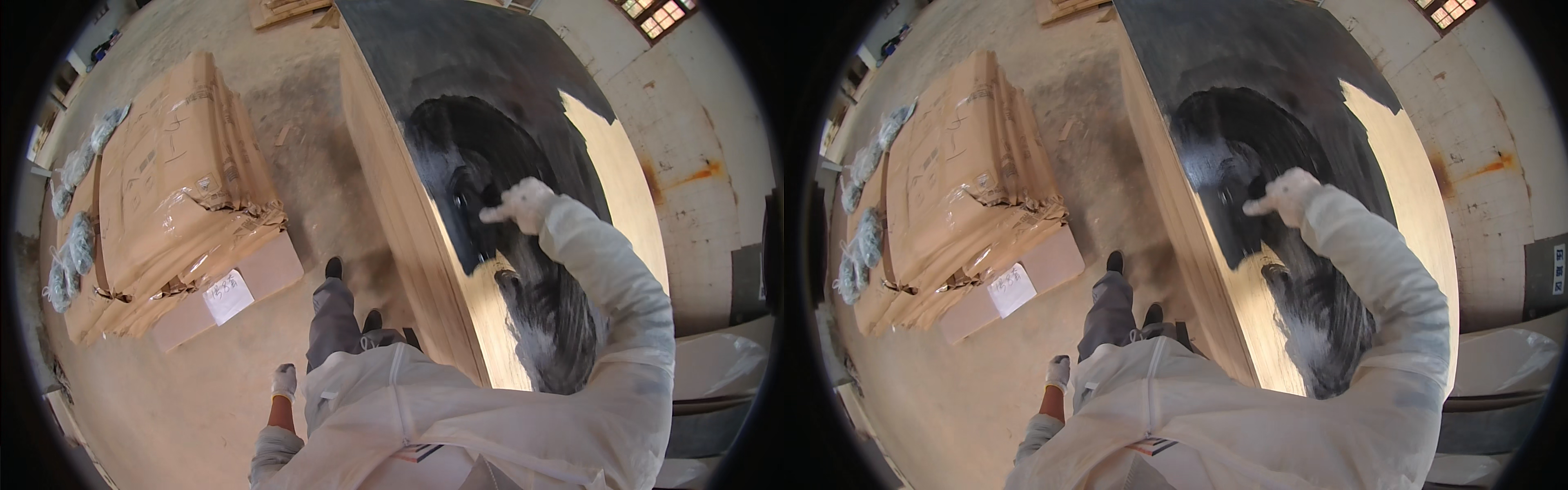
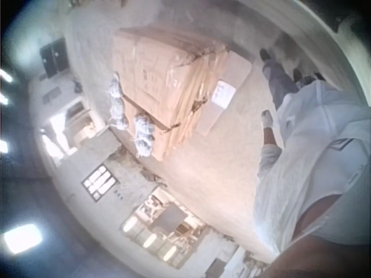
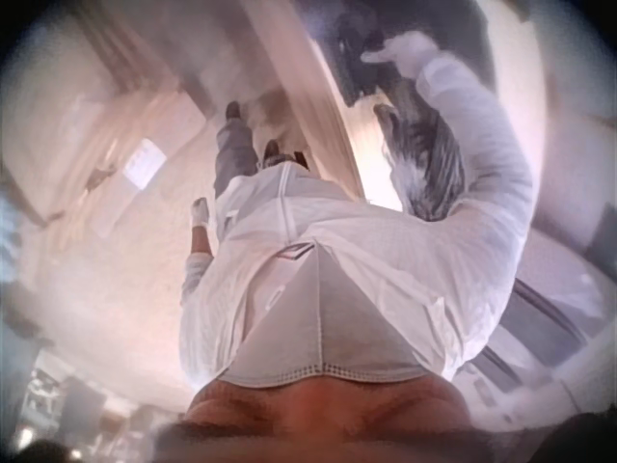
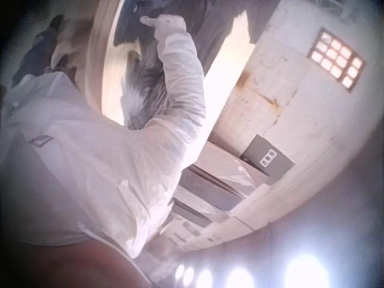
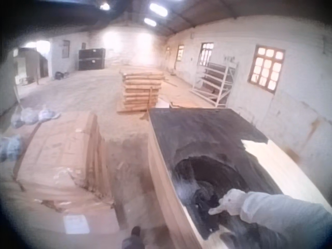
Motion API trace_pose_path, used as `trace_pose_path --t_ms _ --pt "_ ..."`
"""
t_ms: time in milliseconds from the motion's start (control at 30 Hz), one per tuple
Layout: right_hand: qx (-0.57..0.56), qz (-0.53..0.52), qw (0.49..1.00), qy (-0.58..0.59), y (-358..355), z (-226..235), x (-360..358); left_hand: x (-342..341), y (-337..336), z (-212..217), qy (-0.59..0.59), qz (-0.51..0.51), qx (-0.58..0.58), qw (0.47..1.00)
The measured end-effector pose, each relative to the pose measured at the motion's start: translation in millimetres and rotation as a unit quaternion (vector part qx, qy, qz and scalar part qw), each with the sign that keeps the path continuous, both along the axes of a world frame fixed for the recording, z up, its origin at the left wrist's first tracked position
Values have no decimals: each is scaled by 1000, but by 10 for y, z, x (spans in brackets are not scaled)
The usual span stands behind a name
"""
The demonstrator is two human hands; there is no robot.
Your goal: The person applies black paint to a large wooden board using a brush. They repeatedly dip the brush into a paint container and spread the paint across the surface in broad strokes, gradually covering more of the board.
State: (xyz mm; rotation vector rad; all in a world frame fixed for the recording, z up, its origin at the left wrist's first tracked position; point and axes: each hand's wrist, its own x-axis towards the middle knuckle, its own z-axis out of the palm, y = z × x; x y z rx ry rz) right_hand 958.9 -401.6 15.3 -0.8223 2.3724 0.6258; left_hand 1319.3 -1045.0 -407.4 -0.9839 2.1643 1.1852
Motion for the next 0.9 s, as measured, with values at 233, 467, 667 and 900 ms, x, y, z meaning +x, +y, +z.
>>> trace_pose_path --t_ms 233,467,667,900 --pt "-96 -92 991 14 133 -96 -138 99 37 317 -18 -62 -9 998" --pt "48 -16 998 -46 -375 145 42 638 -263 80 -20 24 -6 999" --pt "-133 -217 966 47 -173 -263 -524 626 -187 296 -35 -62 32 997" --pt "130 14 991 -37 -297 37 301 573 -254 280 1 -20 0 1000"
